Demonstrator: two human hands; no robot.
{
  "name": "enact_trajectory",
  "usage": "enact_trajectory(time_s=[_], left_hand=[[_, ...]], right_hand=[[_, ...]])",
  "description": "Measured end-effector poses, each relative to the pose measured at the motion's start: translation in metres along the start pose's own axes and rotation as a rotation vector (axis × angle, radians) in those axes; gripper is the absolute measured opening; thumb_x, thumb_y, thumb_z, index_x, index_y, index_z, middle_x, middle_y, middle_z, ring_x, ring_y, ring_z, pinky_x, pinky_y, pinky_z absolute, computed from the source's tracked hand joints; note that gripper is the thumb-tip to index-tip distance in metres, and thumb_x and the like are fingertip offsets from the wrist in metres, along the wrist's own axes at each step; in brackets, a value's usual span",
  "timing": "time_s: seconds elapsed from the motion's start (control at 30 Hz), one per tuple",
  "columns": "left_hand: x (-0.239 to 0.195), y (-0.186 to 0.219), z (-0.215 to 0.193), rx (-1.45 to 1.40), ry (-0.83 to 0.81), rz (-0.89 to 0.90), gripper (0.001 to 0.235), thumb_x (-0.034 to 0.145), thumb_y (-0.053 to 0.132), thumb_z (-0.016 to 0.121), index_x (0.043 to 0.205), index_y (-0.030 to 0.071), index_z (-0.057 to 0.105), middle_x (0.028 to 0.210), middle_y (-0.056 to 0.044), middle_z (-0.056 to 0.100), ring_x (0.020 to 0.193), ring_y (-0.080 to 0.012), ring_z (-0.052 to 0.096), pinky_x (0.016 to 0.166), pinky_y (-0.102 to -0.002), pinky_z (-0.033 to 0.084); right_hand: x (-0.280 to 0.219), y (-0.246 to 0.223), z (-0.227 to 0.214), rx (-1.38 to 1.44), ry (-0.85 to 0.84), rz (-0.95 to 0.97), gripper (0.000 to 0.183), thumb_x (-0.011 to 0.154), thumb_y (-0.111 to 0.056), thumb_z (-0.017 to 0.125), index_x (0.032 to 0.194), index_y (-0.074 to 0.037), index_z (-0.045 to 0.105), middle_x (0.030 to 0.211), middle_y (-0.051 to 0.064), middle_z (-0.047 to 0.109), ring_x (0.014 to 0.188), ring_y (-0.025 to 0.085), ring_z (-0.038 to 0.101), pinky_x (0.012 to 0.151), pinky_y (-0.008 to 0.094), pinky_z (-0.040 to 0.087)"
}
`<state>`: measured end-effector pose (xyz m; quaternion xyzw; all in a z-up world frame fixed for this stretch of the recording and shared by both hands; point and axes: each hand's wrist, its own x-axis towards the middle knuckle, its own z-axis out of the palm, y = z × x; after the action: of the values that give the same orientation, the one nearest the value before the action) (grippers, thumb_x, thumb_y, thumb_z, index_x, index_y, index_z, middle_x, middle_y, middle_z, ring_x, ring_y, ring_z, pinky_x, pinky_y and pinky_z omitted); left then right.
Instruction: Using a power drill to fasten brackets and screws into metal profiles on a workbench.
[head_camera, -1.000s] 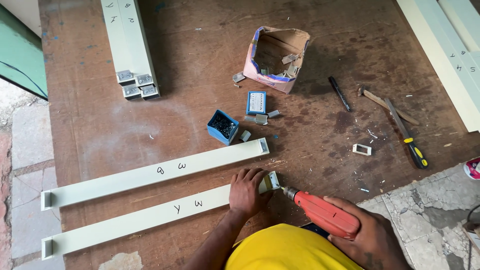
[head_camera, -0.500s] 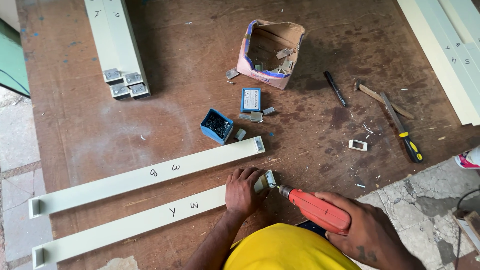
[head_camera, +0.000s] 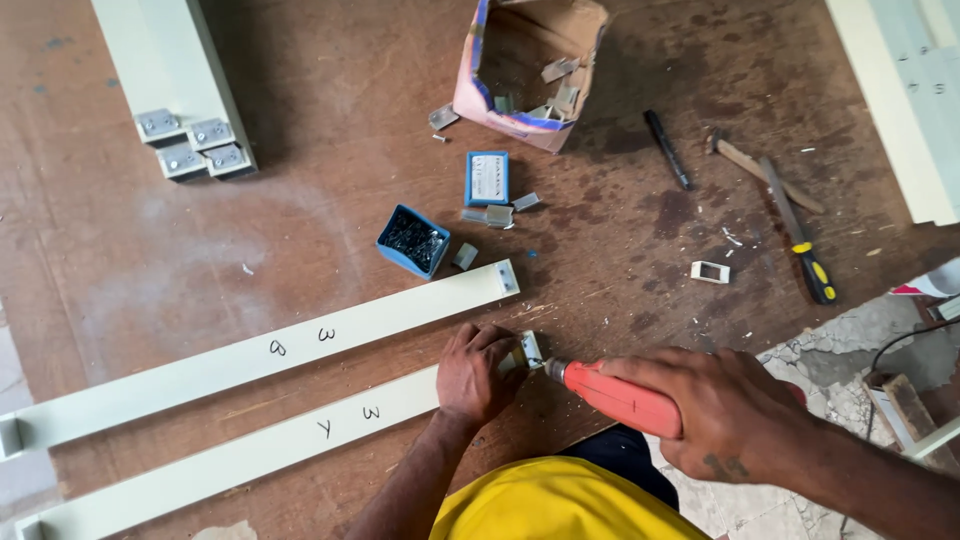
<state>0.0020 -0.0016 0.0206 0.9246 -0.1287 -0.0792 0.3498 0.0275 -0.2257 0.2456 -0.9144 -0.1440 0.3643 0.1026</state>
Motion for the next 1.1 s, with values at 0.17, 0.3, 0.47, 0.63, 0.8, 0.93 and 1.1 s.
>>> enact_trajectory(time_s=[0.17,0.3,0.47,0.63,0.8,0.93,1.1], left_hand=[[0.003,0.001,0.000,-0.017,-0.053,-0.013,0.041,0.080,0.037,0.084,0.114,0.015,0.076,0.123,0.004,0.069,0.103,-0.0200,0.055,0.094,-0.036,0.049],[0.003,-0.001,-0.006,-0.040,-0.016,0.001,0.040,0.079,0.035,0.083,0.113,0.015,0.076,0.122,0.003,0.069,0.104,-0.0210,0.055,0.094,-0.036,0.049],[-0.001,-0.001,-0.004,-0.066,0.010,0.003,0.043,0.079,0.034,0.083,0.116,0.013,0.076,0.121,0.002,0.069,0.106,-0.0225,0.056,0.096,-0.038,0.048],[-0.005,0.000,-0.003,-0.074,0.034,0.023,0.041,0.077,0.032,0.083,0.114,0.013,0.076,0.122,0.002,0.070,0.106,-0.0232,0.057,0.096,-0.038,0.049],[-0.005,0.004,-0.009,-0.098,0.085,0.036,0.039,0.074,0.030,0.085,0.109,0.014,0.077,0.116,0.002,0.071,0.104,-0.0250,0.058,0.093,-0.038,0.050],[-0.007,0.006,-0.009,-0.071,0.095,0.070,0.041,0.073,0.030,0.086,0.110,0.014,0.077,0.116,0.000,0.071,0.104,-0.0259,0.058,0.093,-0.039,0.050],[-0.010,0.002,-0.007,-0.013,0.100,0.084,0.048,0.074,0.032,0.087,0.115,0.011,0.074,0.121,-0.005,0.070,0.111,-0.0275,0.057,0.099,-0.040,0.048]], right_hand=[[0.006,0.005,0.002,-0.169,-0.096,-0.013,0.093,0.063,-0.020,0.085,0.150,-0.031,0.051,0.138,0.004,0.062,0.116,0.029,0.067,0.098,0.048,0.052],[0.012,0.002,-0.004,-0.177,-0.118,-0.012,0.092,0.065,-0.017,0.081,0.149,-0.036,0.050,0.141,0.001,0.061,0.117,0.027,0.066,0.099,0.047,0.053],[0.018,0.046,0.037,-0.265,0.024,-0.217,0.097,0.061,-0.035,0.091,0.151,-0.029,0.055,0.145,0.013,0.059,0.116,0.037,0.065,0.092,0.056,0.051],[0.010,-0.022,-0.013,-0.269,-0.213,0.143,0.084,0.074,-0.027,0.077,0.152,-0.043,0.050,0.133,-0.002,0.065,0.113,0.028,0.070,0.102,0.045,0.054],[0.005,-0.015,-0.013,-0.044,0.016,-0.002,0.080,0.062,-0.023,0.084,0.137,-0.033,0.061,0.123,0.003,0.074,0.107,0.028,0.072,0.091,0.043,0.057],[-0.005,-0.003,0.002,-0.054,0.038,0.028,0.079,0.065,-0.021,0.083,0.140,-0.032,0.059,0.123,0.004,0.073,0.108,0.028,0.071,0.093,0.043,0.056],[-0.027,0.011,0.028,-0.076,0.174,-0.018,0.076,0.066,-0.026,0.083,0.139,-0.035,0.063,0.119,0.000,0.078,0.108,0.024,0.074,0.093,0.038,0.059]])
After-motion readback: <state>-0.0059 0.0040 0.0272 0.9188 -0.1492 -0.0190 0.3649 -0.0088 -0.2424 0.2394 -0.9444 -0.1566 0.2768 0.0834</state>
